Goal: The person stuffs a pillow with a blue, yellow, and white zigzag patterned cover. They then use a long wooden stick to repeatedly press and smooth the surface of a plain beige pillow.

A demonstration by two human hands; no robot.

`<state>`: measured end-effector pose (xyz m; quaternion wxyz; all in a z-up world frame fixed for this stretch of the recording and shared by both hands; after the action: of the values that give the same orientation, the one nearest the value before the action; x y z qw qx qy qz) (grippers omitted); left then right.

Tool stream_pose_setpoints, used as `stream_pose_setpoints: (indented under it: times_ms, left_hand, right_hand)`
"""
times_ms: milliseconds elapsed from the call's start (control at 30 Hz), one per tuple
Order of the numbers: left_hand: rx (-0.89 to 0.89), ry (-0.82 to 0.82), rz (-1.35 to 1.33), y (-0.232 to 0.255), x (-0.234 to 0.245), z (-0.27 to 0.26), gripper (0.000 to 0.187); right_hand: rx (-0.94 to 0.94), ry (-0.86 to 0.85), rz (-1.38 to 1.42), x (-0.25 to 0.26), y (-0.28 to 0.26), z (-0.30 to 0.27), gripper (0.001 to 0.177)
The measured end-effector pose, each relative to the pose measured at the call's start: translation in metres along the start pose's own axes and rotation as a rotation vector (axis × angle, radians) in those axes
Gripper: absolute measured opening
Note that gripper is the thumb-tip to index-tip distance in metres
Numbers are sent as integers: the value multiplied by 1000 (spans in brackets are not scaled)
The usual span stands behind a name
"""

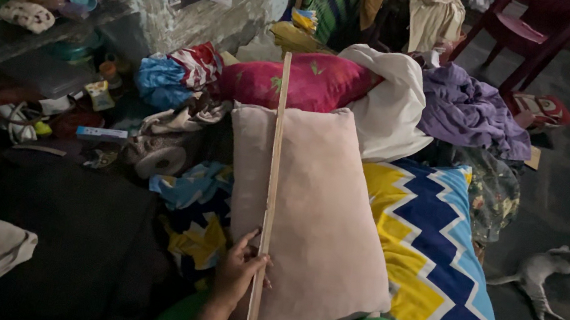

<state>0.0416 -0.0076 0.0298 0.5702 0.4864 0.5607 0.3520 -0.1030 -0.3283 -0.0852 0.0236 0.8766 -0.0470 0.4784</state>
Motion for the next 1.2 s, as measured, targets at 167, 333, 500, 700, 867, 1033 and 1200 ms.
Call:
stream_pose_setpoints:
  times_ms: [167,333,500,700,867,1033,1200]
  left_hand:
    - [98,-11,25,17,-8,-2,66]
    - [122,6,54,9,-8,8,60]
    - [19,77,187,-16,-8,25,52]
    - [-276,21,574,-10,-24,46,64]
    - [-328,-44,623,22,-42,37,64]
    - [-113,-162,739,61,-49,10,56]
    - [206,-594,946,95,-41,-34,49]
  right_hand:
    - [-58,35,-27,5,20,21,29]
    - [-153,102,-40,15,67,20,29]
    - [-271,179,-29,20,110,20,28]
    - [-491,218,-25,40,191,10,28]
    - [-273,329,-91,60,165,15,28]
    - [326,704,904,136,-1,-4,44]
    - [208,554,578,185,-132,-26,67]
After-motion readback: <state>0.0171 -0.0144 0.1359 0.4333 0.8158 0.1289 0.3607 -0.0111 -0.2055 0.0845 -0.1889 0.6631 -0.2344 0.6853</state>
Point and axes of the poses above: each hand's wrist, its own z-axis towards the middle knuckle, its own x-axis out of the back of the hand, y = z × x, the point moved 5 cm from there along z, towards the middle knuckle, and after that the axes turned 10 degrees about -x, right-handed, at the moved point
